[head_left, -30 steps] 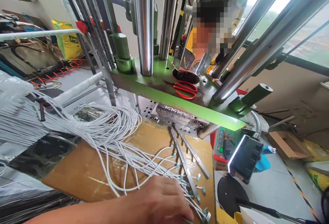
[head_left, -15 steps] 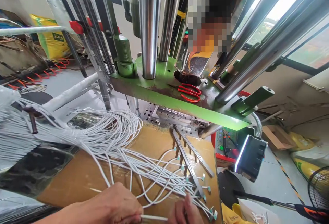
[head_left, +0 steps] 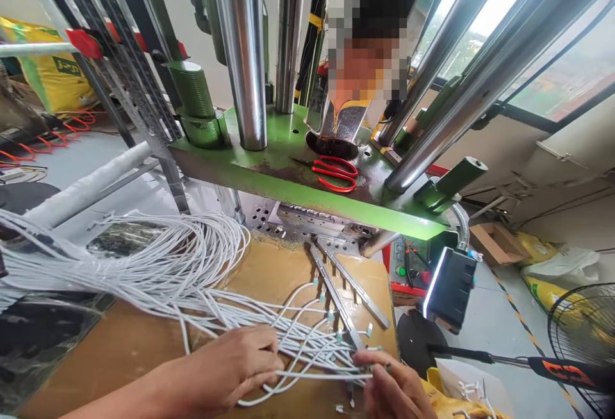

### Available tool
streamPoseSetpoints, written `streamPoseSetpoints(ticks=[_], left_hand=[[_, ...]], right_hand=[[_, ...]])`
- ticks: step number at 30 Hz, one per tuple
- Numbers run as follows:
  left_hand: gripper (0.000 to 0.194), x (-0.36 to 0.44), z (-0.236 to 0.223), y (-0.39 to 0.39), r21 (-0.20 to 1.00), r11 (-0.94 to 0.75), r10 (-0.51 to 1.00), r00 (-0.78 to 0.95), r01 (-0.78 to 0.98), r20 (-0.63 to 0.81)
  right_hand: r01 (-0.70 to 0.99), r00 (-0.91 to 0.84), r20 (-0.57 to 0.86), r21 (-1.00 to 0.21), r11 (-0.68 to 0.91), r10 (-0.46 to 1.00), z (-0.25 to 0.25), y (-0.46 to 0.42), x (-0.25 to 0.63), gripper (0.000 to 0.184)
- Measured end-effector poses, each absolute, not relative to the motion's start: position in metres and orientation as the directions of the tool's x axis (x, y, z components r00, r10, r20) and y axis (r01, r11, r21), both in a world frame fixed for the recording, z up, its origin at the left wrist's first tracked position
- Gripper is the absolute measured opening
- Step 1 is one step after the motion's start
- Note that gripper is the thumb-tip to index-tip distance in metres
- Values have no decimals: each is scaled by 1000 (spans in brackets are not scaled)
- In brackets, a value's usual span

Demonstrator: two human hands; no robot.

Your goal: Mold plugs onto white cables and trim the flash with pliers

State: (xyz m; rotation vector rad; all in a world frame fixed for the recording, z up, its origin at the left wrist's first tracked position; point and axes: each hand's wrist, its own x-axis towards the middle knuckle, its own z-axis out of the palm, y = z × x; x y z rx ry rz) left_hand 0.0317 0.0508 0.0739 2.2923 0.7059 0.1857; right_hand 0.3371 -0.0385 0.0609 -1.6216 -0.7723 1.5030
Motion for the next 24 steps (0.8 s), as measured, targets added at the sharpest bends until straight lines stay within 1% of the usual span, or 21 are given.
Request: streamPoseSetpoints(ticks=[1, 2, 3, 4, 6, 7, 9, 10, 13, 16, 17, 19, 21, 23, 24], left_hand=[[18, 37, 77, 60, 680, -592, 529, 845, 433, -78], [16, 44, 80, 72, 677, -599, 533, 844, 428, -63], [16, 53, 82, 86, 662, -618, 550, 835, 425, -22], [22, 63, 83, 103, 634, -641, 581, 813, 431, 34], [32, 89, 78, 139, 519, -729, 604, 777, 447, 179], [36, 103, 72, 156, 440, -772, 588, 778, 459, 222], [37, 127, 56, 185, 298, -821, 553, 808, 487, 204], [35, 136, 48, 196, 263, -830, 544, 817, 492, 190], [24, 147, 35, 211, 232, -845, 522, 836, 481, 170], [17, 135, 38, 210, 227, -861, 499, 843, 456, 200], [17, 127, 41, 208, 232, -858, 506, 833, 458, 224], [24, 109, 46, 205, 286, -824, 561, 773, 489, 295], [28, 88, 46, 208, 410, -734, 675, 651, 542, 347], [28, 71, 41, 218, 527, -605, 794, 500, 597, 345], [27, 64, 38, 225, 559, -545, 837, 434, 625, 332]], right_hand=[[133, 190, -455, -866, -482, 870, 59, -35, 354, 47], [343, 256, -353, -837, -426, 900, 56, -30, 371, 48], [522, 293, -238, -771, -364, 926, 52, -23, 386, 45], [659, 296, -116, -694, -291, 948, 47, -15, 396, 41], [820, 181, 42, -559, -127, 983, 35, 4, 403, 35], [859, 103, 87, -510, -44, 991, 29, 13, 401, 34], [899, -25, 124, -432, 77, 992, 17, 27, 390, 33], [914, -56, 142, -392, 108, 988, 13, 31, 386, 32], [960, -66, 210, -252, 120, 975, 13, 30, 382, 28], [985, -35, 299, -151, 83, 954, 25, 23, 388, 32], [987, -22, 338, -145, 76, 941, 29, 24, 388, 33], [977, -20, 385, -188, 99, 923, 35, 35, 382, 34], [954, -34, 391, -263, 147, 920, 36, 60, 368, 33], [932, -42, 394, -317, 178, 918, 35, 97, 348, 35], [926, -44, 401, -327, 188, 915, 34, 119, 338, 37]])
